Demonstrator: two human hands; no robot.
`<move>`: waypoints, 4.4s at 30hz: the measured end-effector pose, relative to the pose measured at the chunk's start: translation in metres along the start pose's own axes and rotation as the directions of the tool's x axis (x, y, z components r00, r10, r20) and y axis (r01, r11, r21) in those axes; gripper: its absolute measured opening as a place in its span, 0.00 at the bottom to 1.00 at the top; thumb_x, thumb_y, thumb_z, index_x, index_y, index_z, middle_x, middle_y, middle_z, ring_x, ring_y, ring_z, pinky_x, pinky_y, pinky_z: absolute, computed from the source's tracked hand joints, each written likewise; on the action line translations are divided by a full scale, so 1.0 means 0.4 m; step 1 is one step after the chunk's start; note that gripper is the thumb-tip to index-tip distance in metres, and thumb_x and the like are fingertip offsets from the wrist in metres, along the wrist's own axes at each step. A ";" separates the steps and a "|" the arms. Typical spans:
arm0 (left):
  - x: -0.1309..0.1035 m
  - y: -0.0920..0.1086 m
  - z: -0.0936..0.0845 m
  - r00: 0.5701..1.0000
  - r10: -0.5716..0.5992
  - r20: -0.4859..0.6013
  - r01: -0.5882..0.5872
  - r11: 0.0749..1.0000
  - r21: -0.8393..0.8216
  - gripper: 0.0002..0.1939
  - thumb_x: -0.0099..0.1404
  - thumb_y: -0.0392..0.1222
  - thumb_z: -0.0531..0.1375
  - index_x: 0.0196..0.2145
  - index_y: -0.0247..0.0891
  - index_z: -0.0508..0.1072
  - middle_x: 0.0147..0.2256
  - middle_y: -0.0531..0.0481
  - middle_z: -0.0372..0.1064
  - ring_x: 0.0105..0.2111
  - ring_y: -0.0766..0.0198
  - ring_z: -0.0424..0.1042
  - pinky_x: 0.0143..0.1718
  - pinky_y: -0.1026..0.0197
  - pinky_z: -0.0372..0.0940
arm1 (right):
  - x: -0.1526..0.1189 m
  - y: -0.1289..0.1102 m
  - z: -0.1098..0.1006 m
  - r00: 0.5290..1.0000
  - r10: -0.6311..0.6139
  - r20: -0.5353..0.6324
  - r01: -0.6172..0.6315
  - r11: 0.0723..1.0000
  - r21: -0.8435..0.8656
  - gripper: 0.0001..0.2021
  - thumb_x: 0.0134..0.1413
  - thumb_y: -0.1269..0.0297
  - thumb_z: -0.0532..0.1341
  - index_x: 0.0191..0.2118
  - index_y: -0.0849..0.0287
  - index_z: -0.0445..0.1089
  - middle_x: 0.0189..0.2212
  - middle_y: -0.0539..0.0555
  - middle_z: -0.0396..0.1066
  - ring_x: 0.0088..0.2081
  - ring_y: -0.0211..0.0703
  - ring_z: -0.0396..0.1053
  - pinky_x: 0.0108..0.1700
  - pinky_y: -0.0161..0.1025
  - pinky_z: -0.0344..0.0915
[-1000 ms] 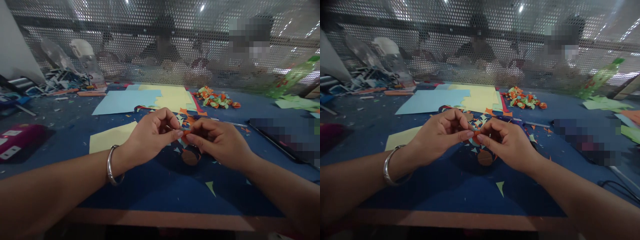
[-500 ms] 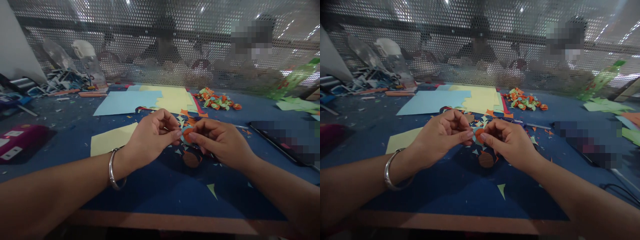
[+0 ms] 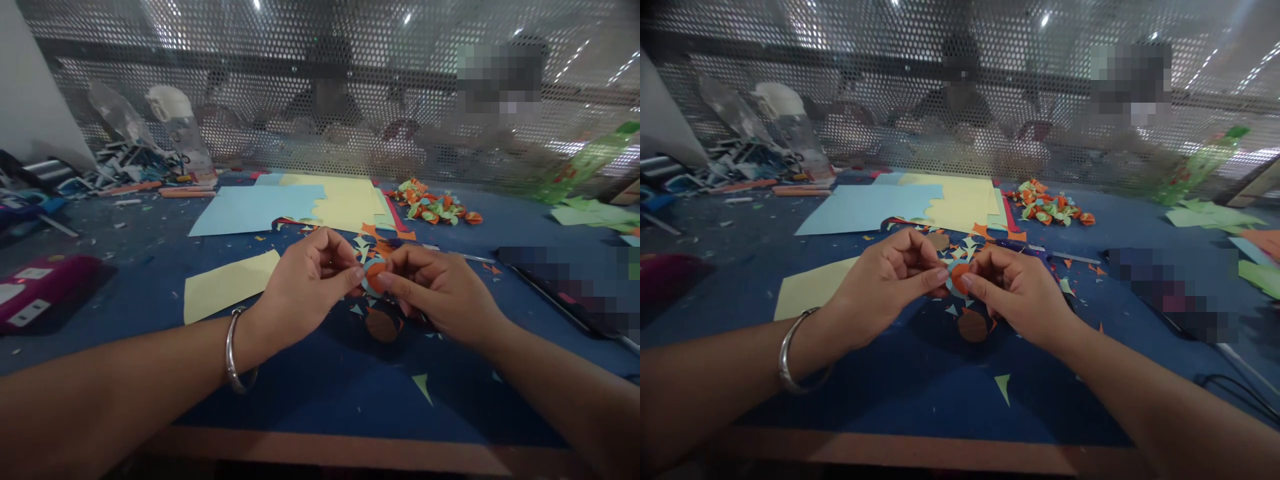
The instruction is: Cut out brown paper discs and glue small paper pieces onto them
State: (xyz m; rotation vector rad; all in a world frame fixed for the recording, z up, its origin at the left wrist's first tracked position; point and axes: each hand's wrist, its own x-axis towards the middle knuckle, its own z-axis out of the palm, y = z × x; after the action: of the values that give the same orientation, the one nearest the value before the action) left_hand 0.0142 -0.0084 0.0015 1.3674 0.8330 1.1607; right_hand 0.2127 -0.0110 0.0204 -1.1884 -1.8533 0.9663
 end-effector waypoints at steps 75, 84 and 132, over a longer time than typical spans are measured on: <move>0.032 0.005 -0.027 0.968 -0.239 0.070 0.242 0.970 -0.033 0.13 0.58 0.30 0.63 0.32 0.40 0.61 0.30 0.60 0.58 0.28 0.72 0.59 0.31 0.66 0.58 | 0.008 0.002 -0.073 0.995 -0.073 0.067 0.093 0.927 -0.363 0.11 0.64 0.55 0.62 0.40 0.57 0.74 0.30 0.51 0.74 0.27 0.36 0.68 0.29 0.34 0.65; 0.016 -0.015 -0.017 0.966 -0.111 0.235 0.107 0.994 0.028 0.11 0.62 0.30 0.62 0.36 0.41 0.63 0.33 0.58 0.60 0.31 0.71 0.62 0.35 0.64 0.60 | -0.002 -0.002 -0.042 0.977 -0.171 0.131 0.203 0.931 -0.302 0.08 0.65 0.64 0.60 0.34 0.58 0.74 0.27 0.49 0.71 0.27 0.33 0.66 0.30 0.32 0.62; 0.061 -0.004 -0.096 0.983 0.185 0.007 -0.162 0.844 0.512 0.06 0.65 0.36 0.62 0.41 0.38 0.73 0.37 0.48 0.75 0.34 0.65 0.75 0.36 0.60 0.71 | 0.054 0.092 -0.229 0.854 0.519 -0.030 -0.507 0.845 0.167 0.17 0.45 0.54 0.72 0.31 0.55 0.66 0.18 0.46 0.65 0.19 0.34 0.61 0.20 0.32 0.58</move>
State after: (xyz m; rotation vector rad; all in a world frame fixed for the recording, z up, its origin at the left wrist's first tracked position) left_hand -0.0155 0.0258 0.0012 1.8927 1.1208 1.1535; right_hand 0.2994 0.0390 0.0339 -1.6425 -1.3879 1.3066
